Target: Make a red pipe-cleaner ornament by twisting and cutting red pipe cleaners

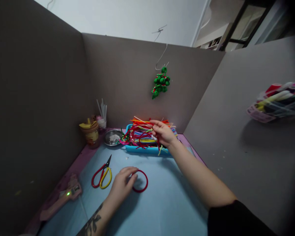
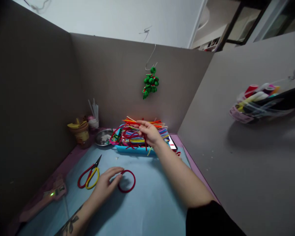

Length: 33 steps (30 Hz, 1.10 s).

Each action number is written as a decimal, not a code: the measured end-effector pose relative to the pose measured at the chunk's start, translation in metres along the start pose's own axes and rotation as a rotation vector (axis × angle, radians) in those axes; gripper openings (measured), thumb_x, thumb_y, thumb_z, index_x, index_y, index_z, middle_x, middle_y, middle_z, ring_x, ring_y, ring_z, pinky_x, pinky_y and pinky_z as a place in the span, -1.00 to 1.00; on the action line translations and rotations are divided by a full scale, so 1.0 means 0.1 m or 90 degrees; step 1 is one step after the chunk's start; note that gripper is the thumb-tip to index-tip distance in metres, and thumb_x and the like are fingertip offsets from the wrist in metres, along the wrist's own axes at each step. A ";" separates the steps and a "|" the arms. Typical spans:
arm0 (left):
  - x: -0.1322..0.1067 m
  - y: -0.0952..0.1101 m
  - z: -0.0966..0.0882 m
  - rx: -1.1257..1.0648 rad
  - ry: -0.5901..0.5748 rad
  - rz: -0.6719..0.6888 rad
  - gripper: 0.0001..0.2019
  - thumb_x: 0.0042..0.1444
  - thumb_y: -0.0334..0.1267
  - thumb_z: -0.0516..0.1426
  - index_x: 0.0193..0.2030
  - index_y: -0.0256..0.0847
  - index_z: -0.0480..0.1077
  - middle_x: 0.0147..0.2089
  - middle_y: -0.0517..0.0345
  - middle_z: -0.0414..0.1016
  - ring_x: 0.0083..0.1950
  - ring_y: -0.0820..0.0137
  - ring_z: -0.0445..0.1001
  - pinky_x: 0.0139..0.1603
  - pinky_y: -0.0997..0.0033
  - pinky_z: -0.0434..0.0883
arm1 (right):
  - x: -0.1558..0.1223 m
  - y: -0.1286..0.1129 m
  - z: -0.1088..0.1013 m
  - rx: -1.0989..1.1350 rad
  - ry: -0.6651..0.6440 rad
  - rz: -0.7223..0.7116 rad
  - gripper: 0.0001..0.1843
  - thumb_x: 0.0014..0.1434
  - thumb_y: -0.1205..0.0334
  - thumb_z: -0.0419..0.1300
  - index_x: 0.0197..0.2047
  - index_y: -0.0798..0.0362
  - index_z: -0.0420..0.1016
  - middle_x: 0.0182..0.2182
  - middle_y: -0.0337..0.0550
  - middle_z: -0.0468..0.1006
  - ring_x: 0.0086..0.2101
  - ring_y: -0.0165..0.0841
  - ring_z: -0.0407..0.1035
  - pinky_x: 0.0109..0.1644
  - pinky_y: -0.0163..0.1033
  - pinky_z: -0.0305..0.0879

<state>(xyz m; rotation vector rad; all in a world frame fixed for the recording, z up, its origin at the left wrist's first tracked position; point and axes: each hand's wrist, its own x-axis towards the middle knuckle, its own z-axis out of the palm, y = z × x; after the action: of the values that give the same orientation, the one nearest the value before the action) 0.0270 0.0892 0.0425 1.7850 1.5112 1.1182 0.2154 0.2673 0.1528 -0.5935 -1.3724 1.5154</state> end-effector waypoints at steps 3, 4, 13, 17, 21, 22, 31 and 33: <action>0.03 0.03 -0.05 -0.237 0.059 -0.108 -0.60 0.12 -0.03 0.11 -0.02 -0.22 0.52 -0.03 -0.10 0.57 -0.02 0.18 0.51 0.02 0.15 0.42 | -0.50 0.24 0.30 -0.117 -0.076 0.035 -0.75 0.03 0.14 0.30 -0.18 -0.01 0.55 -0.29 -0.17 0.63 -0.56 -0.51 0.34 -0.46 -0.35 0.32; 0.04 0.03 -0.06 -0.312 0.081 -0.141 -0.56 0.09 0.00 0.14 0.02 -0.23 0.49 -0.04 -0.10 0.57 -0.07 0.20 0.51 -0.05 0.20 0.44 | -0.68 0.33 0.38 -0.151 -0.092 0.055 -0.76 0.05 0.14 0.28 -0.18 -0.01 0.55 -0.30 -0.17 0.63 -0.54 -0.48 0.37 -0.41 -0.31 0.36; 0.05 0.01 -0.02 -0.555 0.159 -0.196 -0.62 -0.12 0.00 0.32 -0.31 -0.30 0.48 -0.52 0.22 0.36 -0.46 0.49 0.30 -0.40 0.49 0.25 | -1.34 0.71 0.50 -0.288 -0.094 0.124 -0.77 0.10 0.16 0.19 -0.18 0.02 0.56 -0.31 -0.14 0.63 -0.45 -0.38 0.43 -0.33 -0.25 0.38; 0.05 0.03 -0.04 -0.485 0.153 -0.197 -0.63 -0.13 0.02 0.30 -0.38 -0.30 0.46 -0.57 0.23 0.33 -0.49 0.47 0.28 -0.45 0.48 0.21 | -1.33 0.72 0.48 -0.266 -0.109 0.142 -0.75 0.12 0.06 0.20 -0.24 0.05 0.54 -0.35 -0.13 0.62 -0.48 -0.40 0.40 -0.36 -0.28 0.34; 0.05 -0.02 -0.03 -0.488 0.158 -0.207 -0.58 -0.11 0.05 0.29 -0.30 -0.31 0.49 -0.56 0.22 0.36 -0.48 0.45 0.31 -0.43 0.47 0.23 | -1.33 0.75 0.49 -0.248 -0.108 0.155 -0.70 0.13 -0.02 0.19 -0.33 0.07 0.51 -0.38 -0.14 0.61 -0.52 -0.43 0.38 -0.39 -0.31 0.31; 0.05 -0.04 -0.03 -0.483 0.161 -0.209 -0.57 -0.09 0.06 0.27 -0.27 -0.32 0.50 -0.56 0.20 0.37 -0.47 0.44 0.32 -0.43 0.47 0.24 | -1.33 0.76 0.49 -0.250 -0.102 0.161 -0.71 0.13 -0.01 0.19 -0.36 0.07 0.50 -0.40 -0.14 0.61 -0.52 -0.43 0.38 -0.40 -0.32 0.30; 0.01 0.01 -0.04 -0.364 0.168 -0.198 -0.61 -0.06 0.06 0.25 -0.35 -0.28 0.58 -0.44 0.07 0.52 -0.38 0.35 0.41 -0.32 0.41 0.32 | -1.33 0.78 0.50 -0.427 -0.051 0.167 -0.84 0.09 0.28 0.15 -0.49 0.06 0.48 -0.55 -0.24 0.53 -0.51 -0.42 0.35 -0.41 -0.35 0.19; 0.01 0.04 -0.04 -0.362 0.161 -0.187 -0.64 -0.08 0.04 0.26 -0.38 -0.27 0.58 -0.39 0.04 0.55 -0.35 0.33 0.43 -0.30 0.40 0.33 | -1.33 0.78 0.49 -0.480 -0.035 0.160 -0.83 0.08 0.30 0.15 -0.51 0.06 0.47 -0.58 -0.26 0.51 -0.52 -0.42 0.33 -0.41 -0.36 0.16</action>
<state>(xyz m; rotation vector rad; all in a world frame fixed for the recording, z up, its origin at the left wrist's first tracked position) 0.0257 0.0891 0.0477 1.0391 1.3510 1.4723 0.2028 0.1353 0.0596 -1.2281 -1.9739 1.1684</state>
